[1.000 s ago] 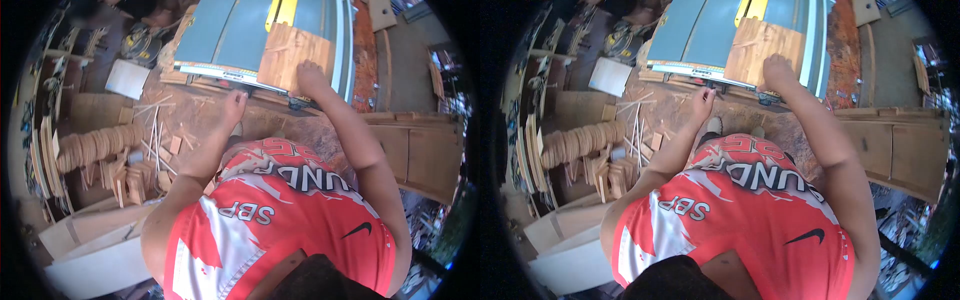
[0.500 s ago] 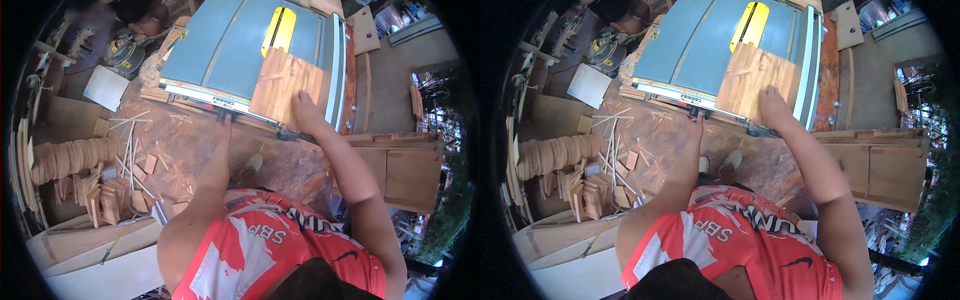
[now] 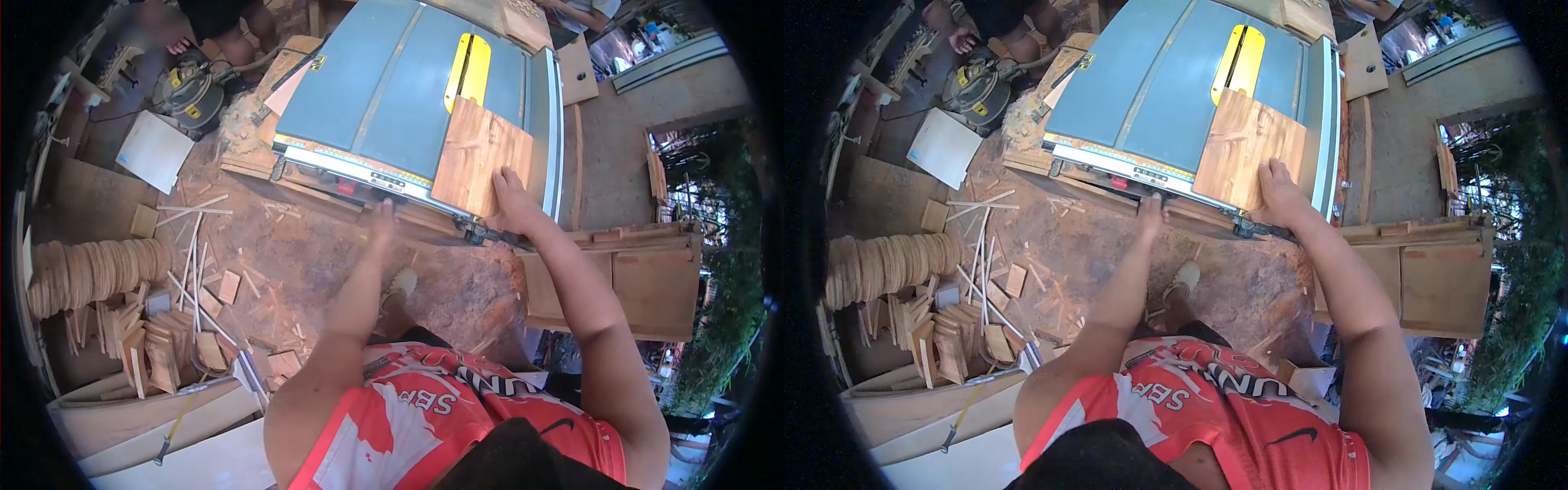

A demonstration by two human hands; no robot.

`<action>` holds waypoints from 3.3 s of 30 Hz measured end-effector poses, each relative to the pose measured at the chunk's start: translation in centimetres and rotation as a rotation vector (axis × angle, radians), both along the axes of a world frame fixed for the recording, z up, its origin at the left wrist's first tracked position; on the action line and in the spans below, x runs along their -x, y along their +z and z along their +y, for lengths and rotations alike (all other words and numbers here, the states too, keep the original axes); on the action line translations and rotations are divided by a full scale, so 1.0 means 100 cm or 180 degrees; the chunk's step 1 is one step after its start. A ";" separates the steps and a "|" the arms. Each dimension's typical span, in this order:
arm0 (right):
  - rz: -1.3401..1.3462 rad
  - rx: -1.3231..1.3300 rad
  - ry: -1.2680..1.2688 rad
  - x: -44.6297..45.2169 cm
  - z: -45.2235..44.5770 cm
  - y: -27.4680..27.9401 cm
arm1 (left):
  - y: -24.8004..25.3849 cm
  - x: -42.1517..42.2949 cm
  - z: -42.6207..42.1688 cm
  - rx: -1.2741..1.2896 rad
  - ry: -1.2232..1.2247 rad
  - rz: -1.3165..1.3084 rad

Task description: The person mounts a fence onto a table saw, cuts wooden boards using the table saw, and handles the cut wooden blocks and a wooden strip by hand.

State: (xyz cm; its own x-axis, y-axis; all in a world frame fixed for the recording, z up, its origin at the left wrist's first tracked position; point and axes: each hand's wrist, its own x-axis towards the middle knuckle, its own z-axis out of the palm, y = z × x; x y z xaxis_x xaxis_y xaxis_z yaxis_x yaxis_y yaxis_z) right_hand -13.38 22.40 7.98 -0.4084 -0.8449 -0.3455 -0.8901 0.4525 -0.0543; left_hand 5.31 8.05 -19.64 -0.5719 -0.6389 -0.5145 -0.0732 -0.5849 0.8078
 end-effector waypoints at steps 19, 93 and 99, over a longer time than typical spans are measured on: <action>-0.0073 -0.0042 -0.0342 0.002 0.003 0.006 | -0.018 -0.006 -0.092 0.0305 0.0940 0.0232; 0.0516 -0.0134 -0.0070 0.084 -0.023 0.000 | 0.001 -0.194 0.105 0.1538 -0.3591 -0.2435; 0.0470 -0.0221 0.0294 0.096 -0.023 0.002 | -0.074 -0.174 0.153 0.1198 -0.2674 -0.2506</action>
